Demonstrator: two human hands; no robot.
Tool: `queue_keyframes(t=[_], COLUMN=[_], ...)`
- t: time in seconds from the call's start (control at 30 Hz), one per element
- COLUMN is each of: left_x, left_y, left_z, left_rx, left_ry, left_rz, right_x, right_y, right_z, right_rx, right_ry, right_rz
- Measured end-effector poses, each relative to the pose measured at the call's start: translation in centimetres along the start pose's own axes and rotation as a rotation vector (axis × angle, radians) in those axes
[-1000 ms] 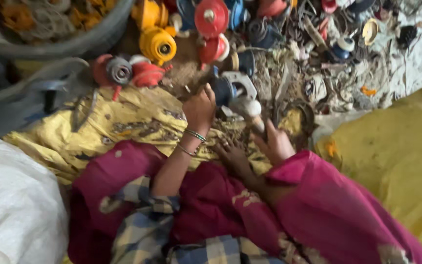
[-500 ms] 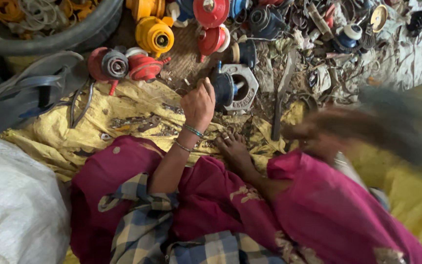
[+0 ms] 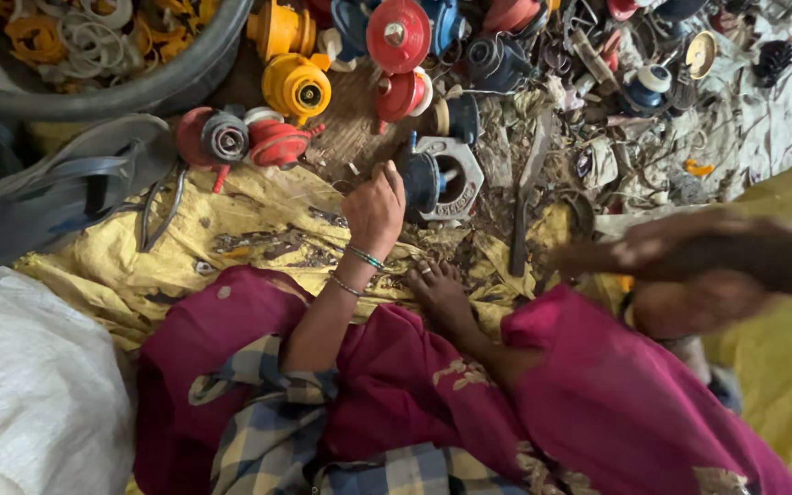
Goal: The person sits on the floor and uses a hammer to strike a metal tool placed on small plastic components, breaking them apart. They repeatedly reposition the parts and strike them until pieces separate, then set the broken pieces aside.
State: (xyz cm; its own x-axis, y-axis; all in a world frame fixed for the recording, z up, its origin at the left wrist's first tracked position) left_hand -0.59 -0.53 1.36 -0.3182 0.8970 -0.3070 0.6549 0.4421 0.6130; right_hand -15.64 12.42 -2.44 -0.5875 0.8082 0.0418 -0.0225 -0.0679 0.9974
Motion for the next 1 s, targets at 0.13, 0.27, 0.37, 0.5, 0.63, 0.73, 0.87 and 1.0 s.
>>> queue_keyframes(t=[0.13, 0.27, 0.37, 0.5, 0.63, 0.73, 0.87, 1.0], left_x=[-0.1, -0.4, -0.4, -0.4, -0.3, -0.2, -0.6, -0.8], left_y=[-0.6, -0.2, -0.2, -0.1, -0.2, 0.0, -0.1, -0.1], left_z=[0.0, 0.3, 0.3, 0.3, 0.2, 0.1, 0.3, 1.5], left_rx=[0.021, 0.03, 0.009, -0.037, -0.014, -0.021, -0.066, -0.059], left_ry=[0.02, 0.07, 0.048, 0.016, 0.004, -0.007, -0.018, 0.088], left_rz=[0.076, -0.017, -0.003, 0.009, 0.041, -0.016, -0.018, -0.023], right_x=[-1.1, -1.9, -0.8, -0.9, -0.1, 0.1, 0.5, 3.5], right_y=[4.6, 12.4, 11.7, 3.1, 0.9, 1.0, 4.8, 5.0], right_z=[-1.1, -8.4, -8.4, -0.5, 0.3, -1.2, -6.5, -13.1], right_rx=[0.001, -0.397, -0.637, -0.146, -0.05, -0.08, -0.158, -0.337], right_ry=[0.06, -0.613, -0.728, -0.022, 0.047, 0.016, -0.276, -0.538], right_rz=[-0.001, 0.187, 0.059, 0.041, -0.065, 0.037, 0.112, 0.032])
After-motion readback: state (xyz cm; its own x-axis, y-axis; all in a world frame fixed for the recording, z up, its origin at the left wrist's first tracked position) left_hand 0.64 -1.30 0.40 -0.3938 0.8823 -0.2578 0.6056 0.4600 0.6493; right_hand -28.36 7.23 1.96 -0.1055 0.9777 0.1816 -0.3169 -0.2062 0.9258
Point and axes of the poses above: each hand's wrist, its own x-axis away from the middle knuckle, its own y-axis out of the back of the hand, z = x × y, the point moved 5 cm from there along -x, towards the middle knuckle, and after that the axes turned 7 degrees about x, right-handed, at the moved point
